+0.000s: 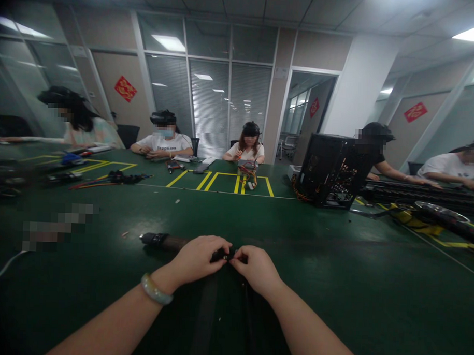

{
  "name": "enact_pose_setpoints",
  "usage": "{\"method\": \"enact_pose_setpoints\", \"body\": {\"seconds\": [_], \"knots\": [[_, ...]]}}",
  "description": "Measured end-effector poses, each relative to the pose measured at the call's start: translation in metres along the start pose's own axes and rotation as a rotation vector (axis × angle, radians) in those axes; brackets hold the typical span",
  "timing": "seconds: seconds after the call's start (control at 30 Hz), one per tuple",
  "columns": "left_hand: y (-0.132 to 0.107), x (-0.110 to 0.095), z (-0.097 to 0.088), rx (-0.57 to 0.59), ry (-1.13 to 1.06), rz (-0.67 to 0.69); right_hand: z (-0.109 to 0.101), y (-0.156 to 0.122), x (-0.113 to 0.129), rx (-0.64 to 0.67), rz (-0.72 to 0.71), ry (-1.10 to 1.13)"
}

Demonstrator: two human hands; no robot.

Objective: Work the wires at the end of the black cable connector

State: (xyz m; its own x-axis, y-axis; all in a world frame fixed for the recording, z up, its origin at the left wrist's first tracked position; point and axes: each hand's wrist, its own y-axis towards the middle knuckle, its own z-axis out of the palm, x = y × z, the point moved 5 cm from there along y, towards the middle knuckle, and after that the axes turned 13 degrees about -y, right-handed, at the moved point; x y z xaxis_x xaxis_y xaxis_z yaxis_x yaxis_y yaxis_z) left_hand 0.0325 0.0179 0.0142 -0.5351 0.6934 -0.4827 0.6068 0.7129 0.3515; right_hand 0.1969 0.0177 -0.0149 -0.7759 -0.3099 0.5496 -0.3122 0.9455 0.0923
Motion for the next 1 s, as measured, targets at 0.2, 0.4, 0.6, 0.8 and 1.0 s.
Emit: {"method": "enact_pose_setpoints", "body": {"seconds": [0.2, 0.4, 0.6, 0.8, 1.0], "knots": [[0.0011, -0.0006, 0.0009, 0.013, -0.005, 0.028, 0.0013, 0.0018, -0.0015, -0.021, -0.009, -0.005], [0.0009, -0.0003, 0.0014, 0.023, 0.027, 0.027, 0.0002, 0.0006, 0.0004, -0.006, 0.002, -0.007], [-0.0004, -0.0036, -0.0015, -0.002, 0.004, 0.008, -0.0023, -0.0003, 0.0028, 0.006, 0.015, -0.013], [0.0004, -0.002, -0.0006, 0.019, -0.009, 0.011, -0.0006, 0.0, -0.0001, 0.012, 0.016, -0.018], [0.0, -0.0005, 0.0003, 0.014, 0.008, 0.016, 0.0003, 0.0003, -0.0008, 0.005, 0.008, -0.02]]}}
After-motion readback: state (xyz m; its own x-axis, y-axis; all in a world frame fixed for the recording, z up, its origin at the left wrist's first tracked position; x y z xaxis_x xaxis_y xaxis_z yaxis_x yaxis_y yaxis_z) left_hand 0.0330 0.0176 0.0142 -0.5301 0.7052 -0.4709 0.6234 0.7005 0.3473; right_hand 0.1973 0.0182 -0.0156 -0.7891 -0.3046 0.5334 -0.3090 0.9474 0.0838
